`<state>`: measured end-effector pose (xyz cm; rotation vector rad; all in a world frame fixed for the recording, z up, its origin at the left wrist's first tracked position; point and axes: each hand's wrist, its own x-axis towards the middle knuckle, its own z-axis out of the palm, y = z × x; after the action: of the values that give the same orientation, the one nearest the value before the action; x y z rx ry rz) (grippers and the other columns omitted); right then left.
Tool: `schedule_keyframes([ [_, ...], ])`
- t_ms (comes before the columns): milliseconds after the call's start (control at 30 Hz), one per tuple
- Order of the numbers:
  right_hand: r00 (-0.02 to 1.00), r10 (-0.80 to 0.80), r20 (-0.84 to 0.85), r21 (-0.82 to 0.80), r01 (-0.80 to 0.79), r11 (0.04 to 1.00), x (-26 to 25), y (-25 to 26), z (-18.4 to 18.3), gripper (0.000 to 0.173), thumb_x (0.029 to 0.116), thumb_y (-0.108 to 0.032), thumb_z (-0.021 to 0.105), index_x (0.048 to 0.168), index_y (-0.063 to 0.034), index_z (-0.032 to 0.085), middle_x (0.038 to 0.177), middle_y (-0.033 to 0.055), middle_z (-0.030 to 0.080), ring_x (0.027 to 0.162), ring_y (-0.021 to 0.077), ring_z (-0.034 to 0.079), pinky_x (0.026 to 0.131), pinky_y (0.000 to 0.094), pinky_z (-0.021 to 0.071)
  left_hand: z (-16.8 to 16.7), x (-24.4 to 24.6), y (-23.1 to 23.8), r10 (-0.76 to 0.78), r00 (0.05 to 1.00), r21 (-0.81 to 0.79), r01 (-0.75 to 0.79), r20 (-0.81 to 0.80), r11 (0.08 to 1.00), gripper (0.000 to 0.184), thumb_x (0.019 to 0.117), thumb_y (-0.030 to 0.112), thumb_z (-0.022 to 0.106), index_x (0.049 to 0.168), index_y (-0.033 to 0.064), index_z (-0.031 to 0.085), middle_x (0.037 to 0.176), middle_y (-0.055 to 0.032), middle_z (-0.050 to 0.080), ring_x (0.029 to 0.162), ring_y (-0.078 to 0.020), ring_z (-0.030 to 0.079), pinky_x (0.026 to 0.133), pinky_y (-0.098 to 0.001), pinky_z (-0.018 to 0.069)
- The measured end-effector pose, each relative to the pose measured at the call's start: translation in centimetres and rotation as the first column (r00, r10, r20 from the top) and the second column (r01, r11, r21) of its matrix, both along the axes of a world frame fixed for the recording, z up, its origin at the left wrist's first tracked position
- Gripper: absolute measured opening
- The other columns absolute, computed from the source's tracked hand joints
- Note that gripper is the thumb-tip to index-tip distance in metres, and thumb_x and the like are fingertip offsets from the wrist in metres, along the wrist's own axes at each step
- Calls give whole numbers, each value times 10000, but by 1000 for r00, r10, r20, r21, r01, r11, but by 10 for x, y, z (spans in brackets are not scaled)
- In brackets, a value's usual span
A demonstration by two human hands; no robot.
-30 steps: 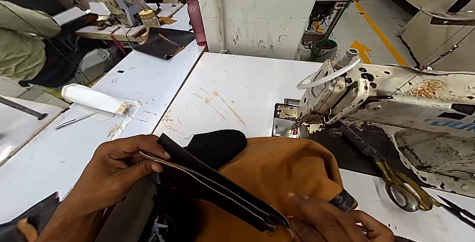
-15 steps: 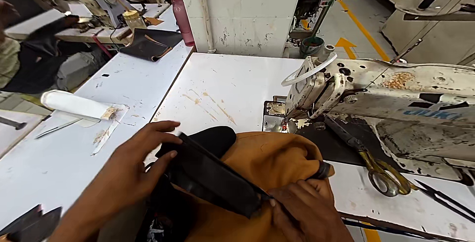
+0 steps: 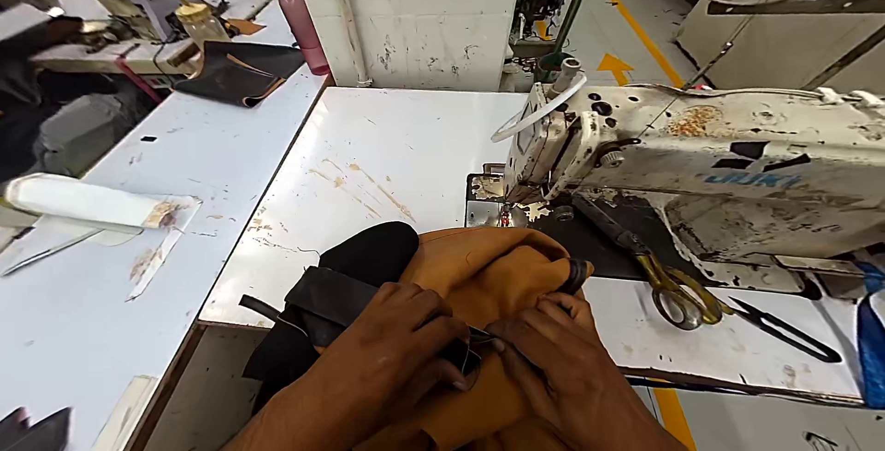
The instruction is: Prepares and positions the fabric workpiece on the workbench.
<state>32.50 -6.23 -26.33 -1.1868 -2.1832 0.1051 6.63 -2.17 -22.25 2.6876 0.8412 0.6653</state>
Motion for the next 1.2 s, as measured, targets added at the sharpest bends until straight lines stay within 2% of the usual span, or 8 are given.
schedule_keyframes([
  [167, 1000, 4, -28, -28, -5, 1000, 9, 10, -16, 278, 1074, -299, 479, 1113, -229, 745, 901, -67, 697, 903, 108, 637, 1005, 455, 423, -19, 1, 2, 44, 991, -145, -26, 123, 989, 176, 1031, 312, 603, 1063, 196, 732, 989, 45, 669, 967, -70, 625, 857, -240, 523],
  [533, 997, -27, -74, -79, 21, 997, 8, 12, -30, 273, 1070, -301, 494, 1124, -238, 754, 924, -90, 707, 933, 81, 641, 1053, 442, 422, -27, 16, 13, 114, 979, -396, -37, 171, 917, 208, 1020, 321, 596, 1045, 202, 765, 971, 98, 686, 949, -17, 633, 835, -221, 539],
  [600, 996, -18, -84, -85, 11, 996, 7, 12, -29, 271, 1074, -303, 492, 1126, -241, 751, 920, -91, 707, 931, 79, 643, 1056, 443, 420, -23, 17, 10, 125, 985, -378, -73, 115, 923, 218, 1027, 344, 577, 1043, 204, 744, 971, 101, 675, 938, -12, 626, 828, -220, 533],
  [700, 996, -15, -89, -80, 8, 997, 6, 11, -26, 266, 1076, -306, 497, 1130, -248, 750, 895, -78, 697, 912, 88, 646, 1058, 457, 422, -15, 16, 1, 134, 991, -218, -127, 19, 968, 246, 1032, 409, 567, 1045, 208, 709, 971, 86, 671, 948, -44, 630, 835, -250, 527],
  [800, 997, -9, -73, -50, 5, 999, 5, 12, -26, 270, 1076, -332, 502, 1196, -285, 739, 861, -64, 677, 876, 103, 638, 1032, 471, 428, -13, 13, -5, 138, 990, -165, -134, 16, 977, 215, 1052, 352, 536, 1043, 202, 689, 969, 80, 668, 938, -52, 634, 824, -248, 534],
  [900, 998, 0, -68, -25, -2, 1000, 3, 16, -27, 298, 1069, -422, 512, 1228, -293, 729, 857, -61, 684, 861, 106, 645, 1009, 473, 442, -14, 9, -2, 224, 974, -318, -204, 28, 926, 195, 1030, 358, 574, 1076, 208, 689, 966, 114, 686, 905, -4, 654, 804, -207, 565],
  [1033, 997, -2, -78, -14, 1, 1000, 2, 18, -28, 294, 1063, -419, 530, 1147, -262, 764, 794, -66, 644, 823, 101, 610, 997, 449, 429, -12, 7, 6, 316, 949, -552, -258, 9, 793, 228, 992, 394, 619, 1152, 239, 667, 965, 143, 720, 898, -7, 687, 767, -205, 591],
  [1200, 999, -22, -32, 40, 23, 999, -1, 16, -27, 245, 1069, -344, 538, 1168, -270, 750, 796, -57, 649, 830, 117, 627, 1008, 470, 445, -10, 7, 10, 308, 951, -562, -265, -19, 783, 226, 981, 411, 631, 1124, 247, 690, 962, 142, 721, 890, -8, 687, 759, -208, 594],
])
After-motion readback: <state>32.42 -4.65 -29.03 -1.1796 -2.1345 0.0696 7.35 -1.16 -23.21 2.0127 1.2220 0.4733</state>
